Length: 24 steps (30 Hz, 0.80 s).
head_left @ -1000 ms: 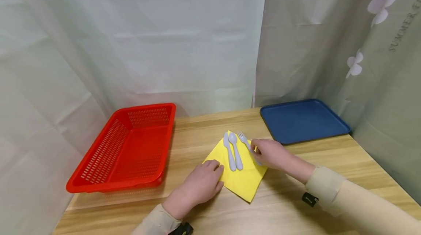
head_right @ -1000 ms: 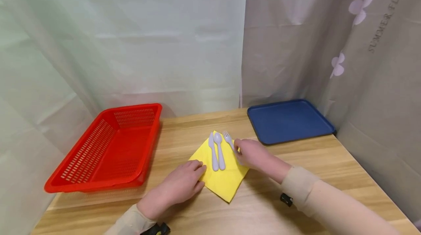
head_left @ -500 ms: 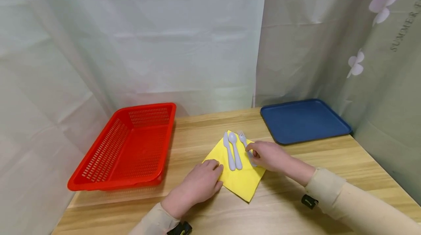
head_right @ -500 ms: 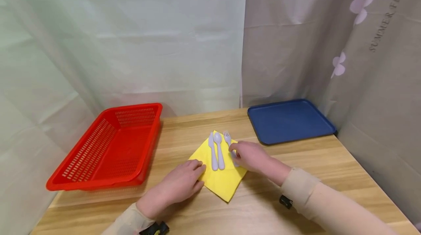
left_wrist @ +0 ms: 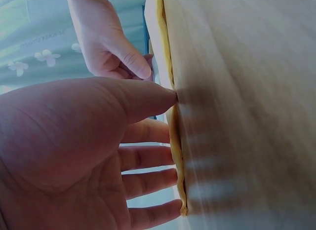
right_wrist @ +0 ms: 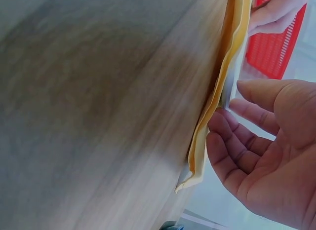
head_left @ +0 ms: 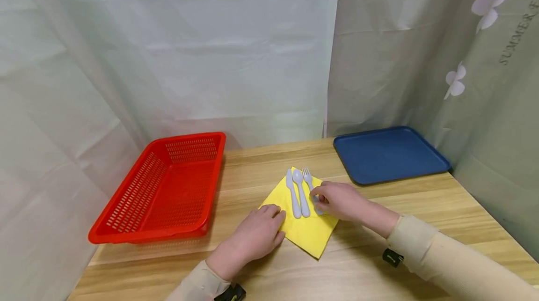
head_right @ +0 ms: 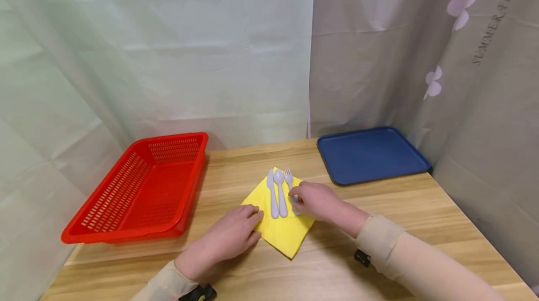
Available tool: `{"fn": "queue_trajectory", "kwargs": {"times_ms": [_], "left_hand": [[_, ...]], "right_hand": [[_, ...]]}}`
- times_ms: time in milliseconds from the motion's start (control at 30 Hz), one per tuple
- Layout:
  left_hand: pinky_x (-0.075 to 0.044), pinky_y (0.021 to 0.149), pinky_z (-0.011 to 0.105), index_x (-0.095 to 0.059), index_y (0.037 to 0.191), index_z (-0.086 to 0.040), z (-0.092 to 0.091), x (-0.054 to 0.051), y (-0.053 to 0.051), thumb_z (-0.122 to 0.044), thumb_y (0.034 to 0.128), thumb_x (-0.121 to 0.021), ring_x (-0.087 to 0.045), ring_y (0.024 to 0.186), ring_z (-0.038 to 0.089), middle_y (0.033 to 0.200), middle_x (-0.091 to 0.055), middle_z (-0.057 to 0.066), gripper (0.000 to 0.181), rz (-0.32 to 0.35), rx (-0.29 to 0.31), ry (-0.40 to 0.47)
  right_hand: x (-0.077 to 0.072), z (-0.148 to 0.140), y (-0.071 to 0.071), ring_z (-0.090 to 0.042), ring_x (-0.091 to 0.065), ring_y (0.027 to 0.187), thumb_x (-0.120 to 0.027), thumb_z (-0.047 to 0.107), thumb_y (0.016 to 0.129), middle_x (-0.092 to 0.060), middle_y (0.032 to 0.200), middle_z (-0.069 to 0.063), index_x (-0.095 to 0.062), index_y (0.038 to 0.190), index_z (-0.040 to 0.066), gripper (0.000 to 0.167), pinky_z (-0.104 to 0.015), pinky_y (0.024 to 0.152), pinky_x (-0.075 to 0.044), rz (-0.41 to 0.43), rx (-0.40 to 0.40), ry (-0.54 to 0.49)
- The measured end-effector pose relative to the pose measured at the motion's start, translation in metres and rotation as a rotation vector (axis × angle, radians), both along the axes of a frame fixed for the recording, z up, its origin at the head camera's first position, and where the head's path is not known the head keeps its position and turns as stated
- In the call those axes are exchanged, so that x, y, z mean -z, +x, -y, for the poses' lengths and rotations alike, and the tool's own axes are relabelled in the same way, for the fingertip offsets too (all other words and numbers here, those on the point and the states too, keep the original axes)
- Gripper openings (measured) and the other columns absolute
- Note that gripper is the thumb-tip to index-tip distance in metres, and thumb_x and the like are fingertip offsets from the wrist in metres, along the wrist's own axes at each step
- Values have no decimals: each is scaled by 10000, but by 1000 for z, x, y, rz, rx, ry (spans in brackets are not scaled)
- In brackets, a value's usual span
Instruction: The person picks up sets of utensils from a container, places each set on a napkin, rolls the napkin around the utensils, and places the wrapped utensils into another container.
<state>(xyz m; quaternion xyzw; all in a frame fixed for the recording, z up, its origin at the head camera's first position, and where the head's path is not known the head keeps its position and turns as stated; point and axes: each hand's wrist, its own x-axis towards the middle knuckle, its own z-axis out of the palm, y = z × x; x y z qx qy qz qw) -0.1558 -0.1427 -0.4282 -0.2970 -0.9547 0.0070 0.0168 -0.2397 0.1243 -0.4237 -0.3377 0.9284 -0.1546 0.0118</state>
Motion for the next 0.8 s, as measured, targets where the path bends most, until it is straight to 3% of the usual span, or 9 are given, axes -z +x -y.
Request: {"fn": "queue_trajectory", "kwargs": {"times_ms": [533, 800], "left_hand": [[-558, 1046, 518, -697, 1426, -31, 0, -2, 1, -314, 1045, -762, -628, 1303, 326, 1376, -651, 131, 479, -3, 2, -8], [-563, 1036, 508, -697, 1422, -35, 0, -2, 0, -312, 1046, -758, -629, 1300, 321, 1369, -650, 125, 471, -2, 1, -9]], "right_hand": [[4, 2, -2, -75, -500, 704, -831, 135, 987, -605, 873, 37, -800, 1152, 111, 170, -270, 647, -465, -46, -67, -27], [5, 2, -1, -76, -526, 730, -839, 125, 980, -642, 912, 21, -800, 1177, 102, 202, -269, 667, -485, -44, -57, -34]]}}
